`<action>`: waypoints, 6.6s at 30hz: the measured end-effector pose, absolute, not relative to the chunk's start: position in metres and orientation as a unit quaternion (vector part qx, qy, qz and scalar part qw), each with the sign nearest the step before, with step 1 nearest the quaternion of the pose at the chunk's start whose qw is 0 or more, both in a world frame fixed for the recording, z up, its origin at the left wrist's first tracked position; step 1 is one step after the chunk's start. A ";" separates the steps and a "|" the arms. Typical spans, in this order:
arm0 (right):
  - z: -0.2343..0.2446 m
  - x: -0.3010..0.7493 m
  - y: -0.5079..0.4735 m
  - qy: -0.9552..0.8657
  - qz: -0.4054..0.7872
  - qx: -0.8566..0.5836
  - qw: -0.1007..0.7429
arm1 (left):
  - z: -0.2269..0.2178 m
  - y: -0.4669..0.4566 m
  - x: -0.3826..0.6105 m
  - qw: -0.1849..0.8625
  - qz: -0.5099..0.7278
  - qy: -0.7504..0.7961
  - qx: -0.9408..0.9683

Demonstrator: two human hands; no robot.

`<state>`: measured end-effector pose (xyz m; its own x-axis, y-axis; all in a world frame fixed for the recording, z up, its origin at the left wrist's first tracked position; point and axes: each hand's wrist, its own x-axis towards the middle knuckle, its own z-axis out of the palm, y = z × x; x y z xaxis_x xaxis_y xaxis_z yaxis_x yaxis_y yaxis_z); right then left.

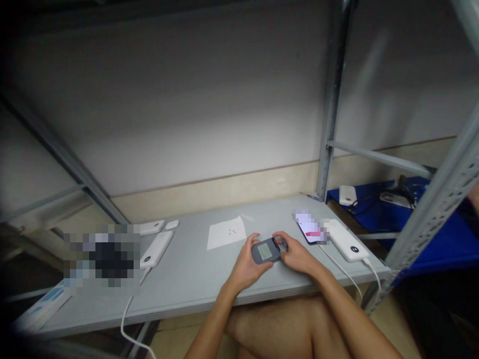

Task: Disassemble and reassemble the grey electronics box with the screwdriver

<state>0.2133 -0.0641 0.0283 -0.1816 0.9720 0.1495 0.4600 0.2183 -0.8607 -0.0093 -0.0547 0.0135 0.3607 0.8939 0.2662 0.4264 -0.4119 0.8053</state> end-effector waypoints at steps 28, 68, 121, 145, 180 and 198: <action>0.037 0.234 -0.064 -0.694 0.272 -0.549 0.379 | 0.050 -0.055 -0.076 0.276 0.315 0.513 0.749; 0.039 0.157 -0.048 -0.554 0.385 -0.413 0.612 | 0.006 -0.019 -0.024 0.290 0.377 0.433 0.765; 0.072 0.163 -0.028 -0.693 0.306 -0.407 0.511 | 0.003 -0.016 -0.019 0.267 0.387 0.455 0.757; 0.071 0.163 -0.027 -0.671 0.289 -0.397 0.555 | 0.010 -0.019 -0.017 0.251 0.380 0.443 0.772; 0.069 0.154 -0.034 -0.683 0.258 -0.420 0.539 | 0.005 -0.015 -0.015 0.323 0.455 0.419 0.716; 0.068 0.150 -0.041 -0.691 0.242 -0.433 0.526 | 0.005 -0.013 -0.014 0.340 0.458 0.431 0.700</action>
